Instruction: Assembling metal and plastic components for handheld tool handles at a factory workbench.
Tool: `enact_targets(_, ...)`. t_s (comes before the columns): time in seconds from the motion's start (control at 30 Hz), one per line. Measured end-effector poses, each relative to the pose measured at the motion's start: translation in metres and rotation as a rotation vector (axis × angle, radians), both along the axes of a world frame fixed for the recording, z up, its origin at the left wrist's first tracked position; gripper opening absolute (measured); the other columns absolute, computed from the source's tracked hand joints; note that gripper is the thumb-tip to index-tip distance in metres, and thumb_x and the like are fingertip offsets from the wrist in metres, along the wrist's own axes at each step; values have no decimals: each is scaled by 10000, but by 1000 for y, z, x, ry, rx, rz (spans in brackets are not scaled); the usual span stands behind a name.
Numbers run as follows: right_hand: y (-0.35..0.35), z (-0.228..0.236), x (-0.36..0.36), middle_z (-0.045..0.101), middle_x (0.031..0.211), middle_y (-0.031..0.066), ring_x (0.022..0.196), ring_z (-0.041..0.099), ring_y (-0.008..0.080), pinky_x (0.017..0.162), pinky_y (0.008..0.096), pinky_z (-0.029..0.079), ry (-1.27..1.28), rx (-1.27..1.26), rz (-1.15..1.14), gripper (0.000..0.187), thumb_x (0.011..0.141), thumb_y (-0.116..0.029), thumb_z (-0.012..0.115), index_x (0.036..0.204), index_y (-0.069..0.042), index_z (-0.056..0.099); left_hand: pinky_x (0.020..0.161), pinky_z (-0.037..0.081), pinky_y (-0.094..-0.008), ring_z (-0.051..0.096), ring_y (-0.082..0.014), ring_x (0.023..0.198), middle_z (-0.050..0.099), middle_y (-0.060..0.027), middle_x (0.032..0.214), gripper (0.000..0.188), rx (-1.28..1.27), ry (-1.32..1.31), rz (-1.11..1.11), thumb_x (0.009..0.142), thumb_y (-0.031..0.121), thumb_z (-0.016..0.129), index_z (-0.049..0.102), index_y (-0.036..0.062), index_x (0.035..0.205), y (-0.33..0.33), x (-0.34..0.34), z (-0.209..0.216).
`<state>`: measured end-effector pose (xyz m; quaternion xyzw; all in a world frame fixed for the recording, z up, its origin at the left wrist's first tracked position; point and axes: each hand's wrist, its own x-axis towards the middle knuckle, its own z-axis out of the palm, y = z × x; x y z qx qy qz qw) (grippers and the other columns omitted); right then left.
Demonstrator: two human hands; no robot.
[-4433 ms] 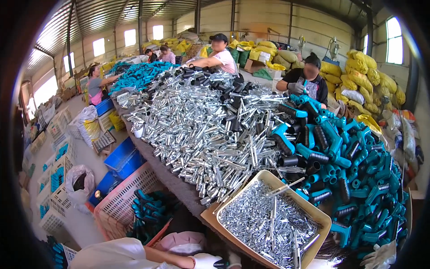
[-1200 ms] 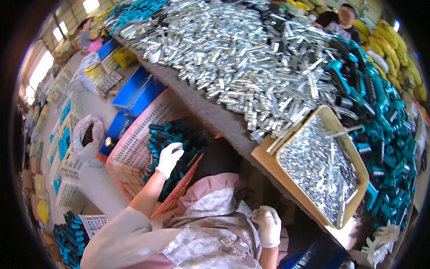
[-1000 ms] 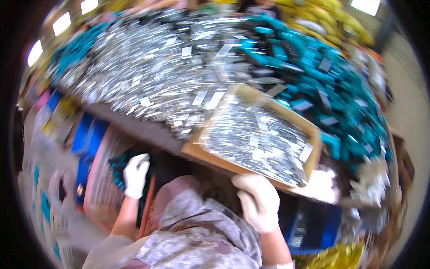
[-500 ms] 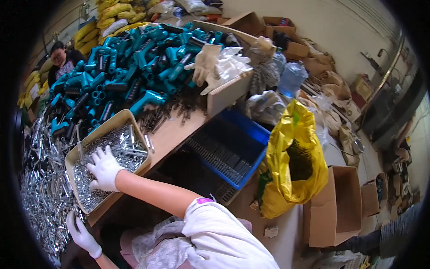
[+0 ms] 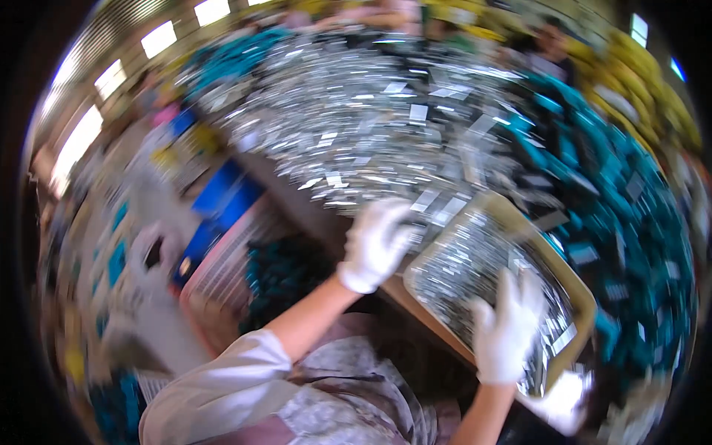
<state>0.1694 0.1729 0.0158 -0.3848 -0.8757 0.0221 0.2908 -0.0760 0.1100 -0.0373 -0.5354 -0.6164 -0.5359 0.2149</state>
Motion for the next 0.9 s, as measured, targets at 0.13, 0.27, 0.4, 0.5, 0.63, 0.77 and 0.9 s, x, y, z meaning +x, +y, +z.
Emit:
enact_targets(0.13, 11, -9, 24, 497, 1406, 261, 1320, 423, 474, 1083, 578, 337, -162, 158, 27, 656, 993, -554, 423, 1340, -8, 529, 915, 481, -428, 602, -355, 1042, 641, -148, 1137, 323, 99, -75, -54, 854, 198, 723, 646, 50, 1130, -4, 12, 5)
enact_targets(0.27, 1, -11, 21, 475, 1443, 240, 1360, 393, 440, 1107, 532, 331, -229, 170, 109, 622, 1035, -519, 365, 1370, -18, 520, 900, 480, -416, 590, -349, 1047, 633, -119, 1146, 300, 114, -201, 53, 851, 123, 705, 651, 77, 1143, -19, 14, 0)
enact_targets(0.4, 3, -14, 24, 472, 1444, 238, 1360, 395, 437, 1102, 528, 340, -222, 164, 115, 626, 1034, -526, 363, 1354, -15, 529, 892, 486, -415, 598, -335, 1027, 647, -104, 1110, 275, 129, -203, 89, 849, 103, 702, 661, 77, 1120, -12, 13, -4)
enact_targets(0.5, 4, -12, 26, 493, 1420, 239, 1341, 418, 432, 1096, 530, 346, -191, 175, 144, 604, 1036, -505, 381, 1337, -5, 536, 882, 492, -406, 609, -326, 1007, 656, -99, 1108, 256, 144, -212, 83, 846, 113, 705, 675, 81, 1098, -6, 15, -4)
enact_targets(0.63, 8, -10, 28, 525, 1380, 242, 1299, 447, 463, 1060, 575, 369, -109, 134, 132, 692, 991, -597, 376, 1293, -3, 563, 889, 495, -396, 620, -311, 1000, 670, -99, 1087, 248, 82, -187, 83, 838, 116, 713, 685, 84, 1082, 4, 19, 1)
enact_targets(0.77, -2, -9, 19, 525, 1373, 239, 1298, 436, 462, 1080, 566, 335, -60, 37, 159, 546, 951, -449, 557, 1258, 1, 581, 889, 498, -409, 619, -314, 1023, 672, -102, 1061, 230, 77, -134, 106, 838, 130, 713, 672, 63, 1054, -6, 12, 0)
enact_targets(0.9, -7, -4, 19, 547, 1331, 240, 1249, 477, 429, 1078, 530, 329, -25, 14, 160, 471, 908, -347, 632, 1218, 6, 590, 885, 503, -398, 621, -319, 1010, 671, -106, 1063, 218, 62, -128, 51, 857, 107, 687, 673, 54, 1068, -9, 12, 4)
